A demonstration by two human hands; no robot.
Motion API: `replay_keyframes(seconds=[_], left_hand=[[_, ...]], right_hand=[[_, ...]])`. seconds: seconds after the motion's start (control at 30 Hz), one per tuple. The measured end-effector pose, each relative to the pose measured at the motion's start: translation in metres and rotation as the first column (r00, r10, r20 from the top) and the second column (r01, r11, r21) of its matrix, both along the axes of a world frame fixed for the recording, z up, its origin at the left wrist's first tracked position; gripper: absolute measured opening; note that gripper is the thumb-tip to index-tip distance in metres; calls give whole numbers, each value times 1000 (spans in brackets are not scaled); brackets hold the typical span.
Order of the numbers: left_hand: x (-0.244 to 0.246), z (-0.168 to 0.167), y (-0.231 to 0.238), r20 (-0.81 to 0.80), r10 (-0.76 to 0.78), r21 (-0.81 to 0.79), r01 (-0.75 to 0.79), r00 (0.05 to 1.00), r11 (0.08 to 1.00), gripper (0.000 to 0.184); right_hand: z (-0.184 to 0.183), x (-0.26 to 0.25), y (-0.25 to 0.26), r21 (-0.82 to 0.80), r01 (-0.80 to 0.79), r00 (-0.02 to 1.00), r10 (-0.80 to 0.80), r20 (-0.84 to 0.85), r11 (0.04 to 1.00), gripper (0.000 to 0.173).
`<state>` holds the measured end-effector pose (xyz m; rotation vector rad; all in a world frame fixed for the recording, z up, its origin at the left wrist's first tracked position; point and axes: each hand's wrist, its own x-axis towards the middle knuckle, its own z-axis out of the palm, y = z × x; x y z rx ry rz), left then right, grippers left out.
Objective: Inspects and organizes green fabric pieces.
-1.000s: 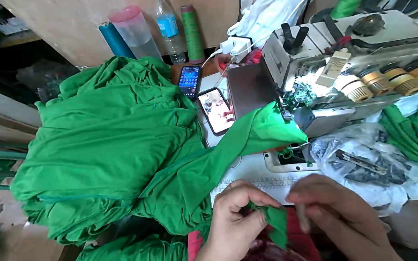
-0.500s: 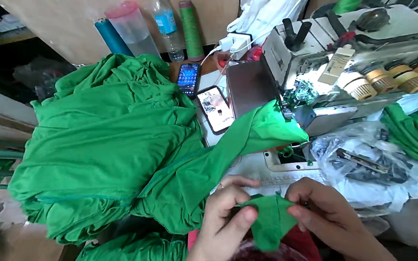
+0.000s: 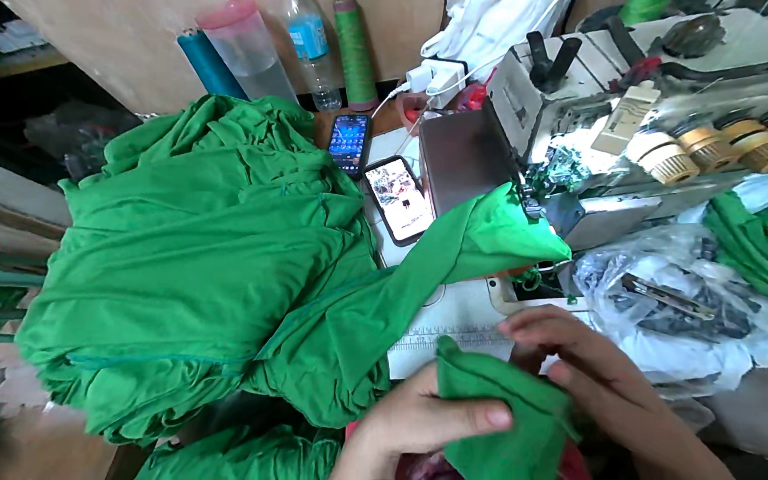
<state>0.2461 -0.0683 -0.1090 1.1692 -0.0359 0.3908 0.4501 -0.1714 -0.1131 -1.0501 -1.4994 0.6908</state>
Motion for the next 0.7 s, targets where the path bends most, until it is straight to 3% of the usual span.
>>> replay_keyframes(seconds=[0.07,0.17,0.33,0.43,0.53,0.7], left_hand=[[-3,2,3,4,59,-84,-58,998,995,24],[-3,4,2,-17,27,-126,-29,1000,992,24],[-3,3,-1,-51,-31,-140,24,998,990,26],[-5,5,-2,-144,131,-64,-142,981,988,25],[-1,4,2,-167,368,-1,-373,915,928,17],[0,4,8,-172,484,93,-475,858,875,19]], right_hand=[[2,4,0,44,16,999,-18,42,999,33],[2,-3,4,123,63,978,-86,192,990,32],[5,-10,7,233,112,962,-164,217,966,9],[10,-10,6,298,104,957,-177,229,949,9],[14,-12,5,304,99,960,-171,220,947,12],[13,-16,8,307,-36,971,-40,237,951,18]])
